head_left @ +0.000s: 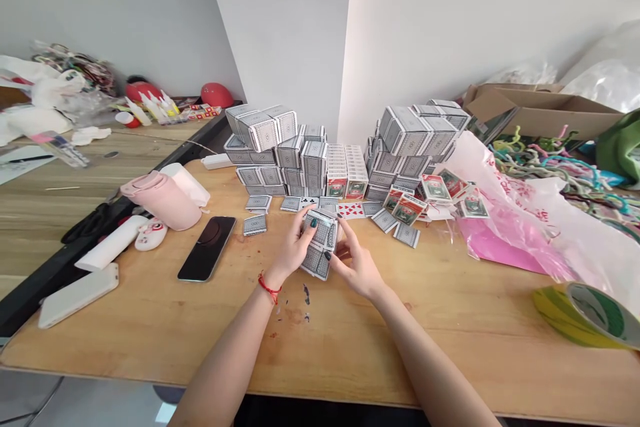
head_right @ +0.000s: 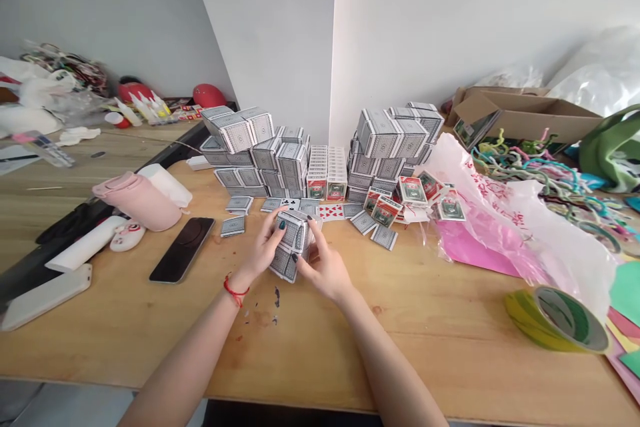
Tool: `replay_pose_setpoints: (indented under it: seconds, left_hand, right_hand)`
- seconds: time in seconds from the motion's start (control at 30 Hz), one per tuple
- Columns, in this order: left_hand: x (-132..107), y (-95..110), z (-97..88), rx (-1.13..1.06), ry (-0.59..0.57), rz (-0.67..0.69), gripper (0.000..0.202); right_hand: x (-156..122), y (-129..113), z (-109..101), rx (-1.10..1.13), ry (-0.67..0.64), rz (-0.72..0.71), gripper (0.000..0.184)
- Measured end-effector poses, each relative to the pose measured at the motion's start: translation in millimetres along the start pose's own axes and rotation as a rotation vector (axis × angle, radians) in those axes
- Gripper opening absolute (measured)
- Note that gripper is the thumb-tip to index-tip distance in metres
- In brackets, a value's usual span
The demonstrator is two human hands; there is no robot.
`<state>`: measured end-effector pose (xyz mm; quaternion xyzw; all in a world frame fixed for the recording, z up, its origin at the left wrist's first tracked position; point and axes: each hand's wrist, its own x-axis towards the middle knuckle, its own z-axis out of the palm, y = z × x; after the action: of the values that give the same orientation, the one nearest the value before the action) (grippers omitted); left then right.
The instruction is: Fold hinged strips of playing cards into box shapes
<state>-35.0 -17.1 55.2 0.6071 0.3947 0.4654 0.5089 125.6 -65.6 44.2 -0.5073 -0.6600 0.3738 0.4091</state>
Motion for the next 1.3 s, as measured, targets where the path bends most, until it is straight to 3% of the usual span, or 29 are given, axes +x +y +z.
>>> replay_pose_setpoints:
  seconds: [0.17,0.4,0.83,0.93,1.1,1.3]
  left_hand:
    - [-2.8,5.3,-2.2,0.047,-0.082,-0.034,0.042]
    - [-2.6,2.8,0.3,0.038,-0.073,0.005,0.041]
    - [-3.7,6.8,3.8,-0.043,-0.076,-0.032,0.031]
    - [-3.2,5.3,3.2,-0.042,-0.073,-0.014,0.030]
    - [-2.1,1.3,1.9,-0.029,-0.036,0.001,0.031]
    - [-2.5,2.6,1.2,-0.025,-0.052,-0.024,0.031]
  right_hand:
    - [-1.3,-2.7,-8.6,-0.089,-0.060,0.021,0.071]
    - [-0.7,-4.9,-9.2,-0.232,-0.032,0.036,0.070]
    - [-1.5,-3.1,-3.6,-0.243,0.042,0.044,0.066]
    - [-1.1,-3.2,-3.3,-0.177,0.051,0.056,0.065]
    - [-1.2,-4.9,-9.4,0.064,-0.054,0.061,0.068]
    - [-0.4,-5.9,-10.9,0.107,-0.052,0.071,0.066]
